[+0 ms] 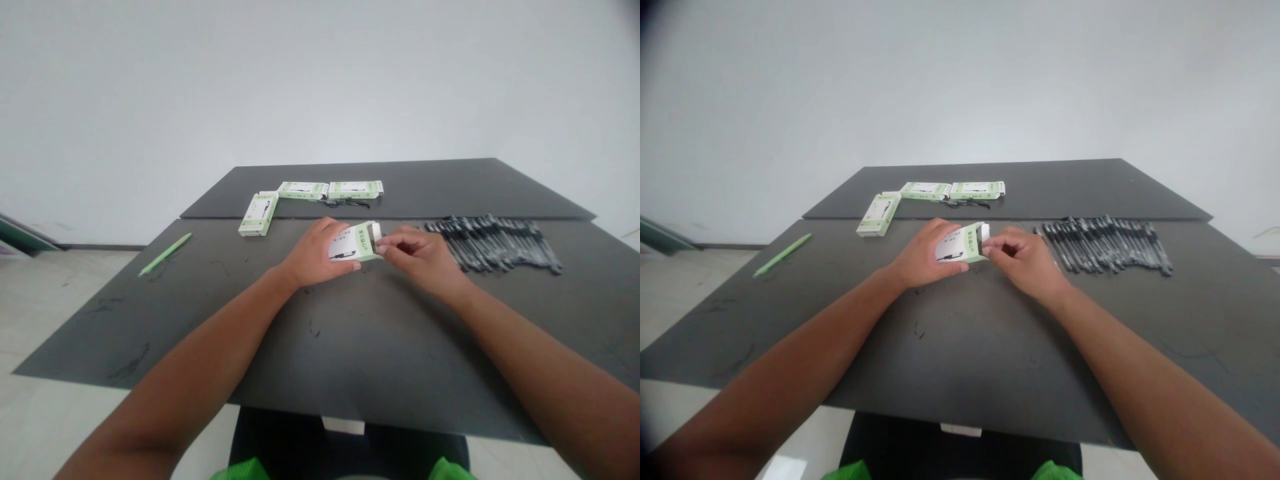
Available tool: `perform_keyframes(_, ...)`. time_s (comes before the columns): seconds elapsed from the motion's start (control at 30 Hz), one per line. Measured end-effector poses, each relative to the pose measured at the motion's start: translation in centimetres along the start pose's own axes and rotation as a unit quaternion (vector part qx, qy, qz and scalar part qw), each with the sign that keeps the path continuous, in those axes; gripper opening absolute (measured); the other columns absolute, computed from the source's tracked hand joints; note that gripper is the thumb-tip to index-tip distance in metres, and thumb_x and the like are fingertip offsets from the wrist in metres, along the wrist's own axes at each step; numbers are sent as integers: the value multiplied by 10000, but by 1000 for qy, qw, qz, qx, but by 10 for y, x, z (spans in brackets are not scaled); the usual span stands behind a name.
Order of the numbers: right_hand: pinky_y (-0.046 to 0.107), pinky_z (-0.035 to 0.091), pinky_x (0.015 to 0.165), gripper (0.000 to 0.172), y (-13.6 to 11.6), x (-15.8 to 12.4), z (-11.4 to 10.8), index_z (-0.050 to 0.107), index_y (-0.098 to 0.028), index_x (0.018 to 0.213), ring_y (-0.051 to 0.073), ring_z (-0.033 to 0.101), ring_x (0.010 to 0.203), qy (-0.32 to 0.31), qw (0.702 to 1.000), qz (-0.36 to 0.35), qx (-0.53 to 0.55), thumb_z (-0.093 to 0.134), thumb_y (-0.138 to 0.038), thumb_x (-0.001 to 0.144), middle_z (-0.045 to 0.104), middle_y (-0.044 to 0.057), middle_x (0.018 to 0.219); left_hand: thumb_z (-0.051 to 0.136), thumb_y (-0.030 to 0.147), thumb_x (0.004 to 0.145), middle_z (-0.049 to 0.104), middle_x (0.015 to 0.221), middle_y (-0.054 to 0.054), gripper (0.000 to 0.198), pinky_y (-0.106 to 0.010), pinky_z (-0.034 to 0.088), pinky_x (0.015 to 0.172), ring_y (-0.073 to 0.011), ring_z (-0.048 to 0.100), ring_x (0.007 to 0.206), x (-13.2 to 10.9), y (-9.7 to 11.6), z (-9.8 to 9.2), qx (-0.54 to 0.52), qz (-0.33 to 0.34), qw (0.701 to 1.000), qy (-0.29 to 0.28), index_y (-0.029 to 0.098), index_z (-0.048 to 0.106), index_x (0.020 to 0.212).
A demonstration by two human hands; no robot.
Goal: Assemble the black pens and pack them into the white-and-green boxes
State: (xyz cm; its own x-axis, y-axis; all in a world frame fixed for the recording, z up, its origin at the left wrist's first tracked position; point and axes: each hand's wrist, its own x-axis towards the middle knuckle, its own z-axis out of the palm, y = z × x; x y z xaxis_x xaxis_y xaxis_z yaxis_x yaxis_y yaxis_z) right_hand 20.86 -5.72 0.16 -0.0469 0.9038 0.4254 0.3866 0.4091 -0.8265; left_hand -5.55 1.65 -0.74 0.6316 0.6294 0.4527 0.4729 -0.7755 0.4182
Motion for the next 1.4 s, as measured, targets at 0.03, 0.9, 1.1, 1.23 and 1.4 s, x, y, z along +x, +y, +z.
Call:
perform_keyframes(0.03, 333, 565, 729, 172, -1, 1, -2, 858, -247, 881, 196, 702, 784, -16, 1000, -14, -10, 796, -399, 932, 781, 40, 863, 903, 643, 832, 686, 1388, -170, 833, -556, 536, 1175, -358, 652, 1307, 0, 0, 0, 2, 0, 1000, -1, 190, 656, 1486)
perform_keyframes(0.9, 314, 522, 621, 411, 27, 22, -36, 825, -141, 1224, 212, 713, 664, -69, 942, 185, -270, 740, -201, 826, 786, 51, 794, 896, 643, 843, 669, 1402, -163, 833, -571, 528, 1190, -370, 640, 1329, -2, 0, -1, 12, -8, 1000, -12, 213, 652, 1513)
perform_keyframes(1.1, 264, 394, 336, 1060, 3, 16, -29, 444, -190, 1721, 163, 550, 430, 18, 973, 222, 56, 764, -181, 710, 638, -78, 676, 885, 643, 850, 667, 1401, -164, 829, -577, 521, 1201, -371, 635, 1335, -2, 0, -1, 12, -6, 1000, -15, 214, 650, 1520)
perform_keyframes(1.23, 249, 377, 298, 1141, -2, 14, -26, 375, -237, 1758, 158, 528, 404, 6, 973, 197, 122, 773, -161, 692, 578, -115, 648, 884, 642, 851, 671, 1387, -163, 817, -572, 526, 1195, -367, 640, 1321, -2, 1, -1, 10, -6, 1000, -14, 210, 656, 1507)
perform_keyframes(1.4, 260, 436, 302, 950, -3, 12, -25, 511, -255, 1612, 164, 575, 414, -6, 972, 188, 140, 779, -175, 704, 616, -92, 692, 888, 636, 846, 668, 1384, -164, 812, -563, 531, 1189, -365, 638, 1319, -2, 2, -2, 7, -5, 1000, -14, 209, 659, 1498)
